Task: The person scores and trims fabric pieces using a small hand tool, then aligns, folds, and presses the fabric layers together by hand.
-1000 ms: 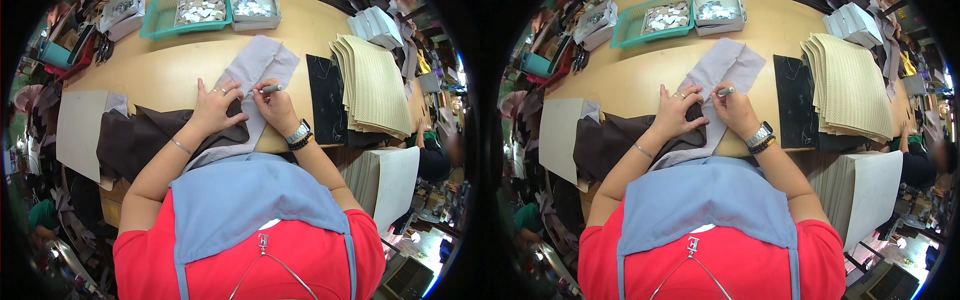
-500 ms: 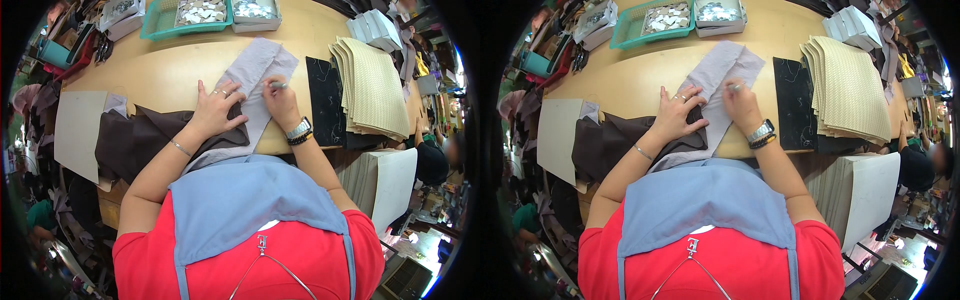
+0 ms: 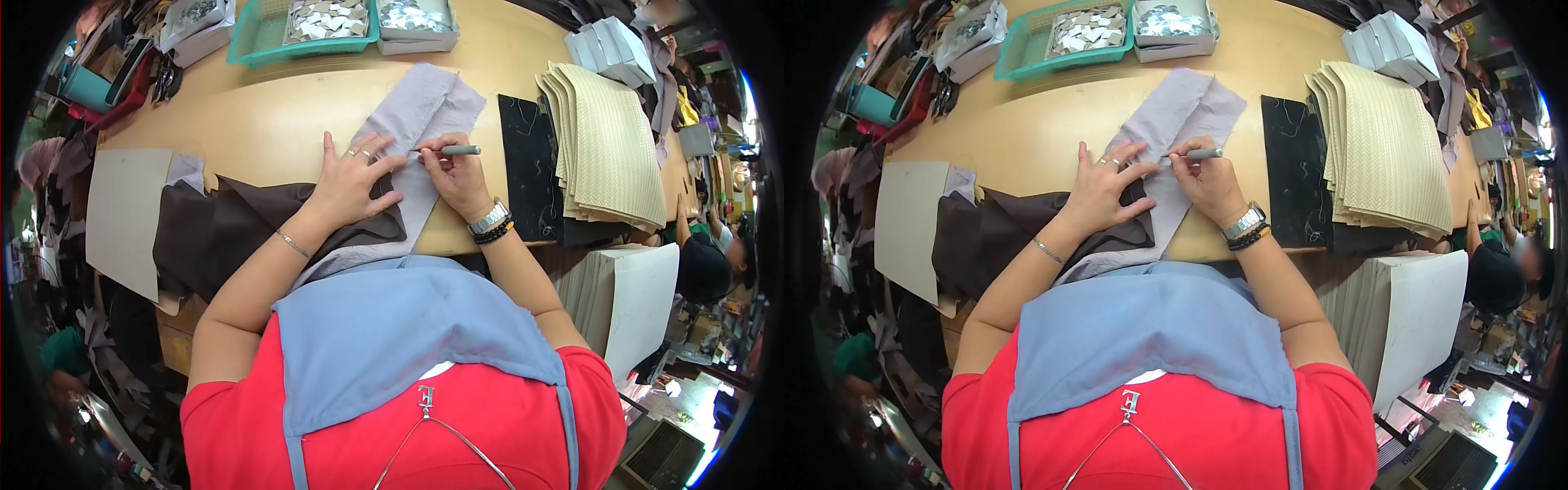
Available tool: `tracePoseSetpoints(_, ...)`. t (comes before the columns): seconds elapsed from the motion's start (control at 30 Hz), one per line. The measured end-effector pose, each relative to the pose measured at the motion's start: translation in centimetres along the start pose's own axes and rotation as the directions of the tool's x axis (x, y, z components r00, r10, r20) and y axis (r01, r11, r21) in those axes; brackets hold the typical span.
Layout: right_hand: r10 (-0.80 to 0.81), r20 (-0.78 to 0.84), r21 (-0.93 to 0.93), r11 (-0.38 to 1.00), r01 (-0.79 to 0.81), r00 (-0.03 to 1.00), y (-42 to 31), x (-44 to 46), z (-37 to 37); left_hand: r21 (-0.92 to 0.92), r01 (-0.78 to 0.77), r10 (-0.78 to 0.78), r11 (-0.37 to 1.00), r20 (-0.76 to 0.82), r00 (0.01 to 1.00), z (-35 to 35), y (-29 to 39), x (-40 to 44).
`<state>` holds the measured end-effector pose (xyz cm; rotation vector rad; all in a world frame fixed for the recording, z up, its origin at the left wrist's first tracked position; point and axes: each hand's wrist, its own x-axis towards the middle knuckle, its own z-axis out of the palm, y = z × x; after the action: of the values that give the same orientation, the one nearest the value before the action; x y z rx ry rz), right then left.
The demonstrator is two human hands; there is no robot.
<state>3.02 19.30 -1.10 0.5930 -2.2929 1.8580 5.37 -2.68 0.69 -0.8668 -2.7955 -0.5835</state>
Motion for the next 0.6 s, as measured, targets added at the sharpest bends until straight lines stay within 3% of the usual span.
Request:
tracePoseSetpoints(0.13,-0.006,0.088,-0.110,0.994,0.016,0.996,-0.3,0.0,-0.4,-0.009,0.009,-0.009,1.000,0.007,1.000,-0.2,0.1,0.1)
tracePoseSetpoints(0.23,-0.040,0.042,-0.192,0.980,0.047,0.998,-1.2,0.3,-0.3,-0.006,0.011,-0.011,1.000,0.006,1.000,-0.1,0.0,0.0)
tracePoseSetpoints(0.43,-0.040,0.009,-0.075,0.996,0.040,0.999,-0.1,0.1,-0.2,-0.007,0.012,-0.012,1.000,-0.001,1.000,0.0,0.1,0.0)
tracePoseSetpoints(0.6,-0.103,0.041,-0.140,0.984,0.108,0.994,-0.2,0.0,-0.2,-0.005,0.018,-0.018,1.000,0.002,1.000,0.0,0.1,0.1)
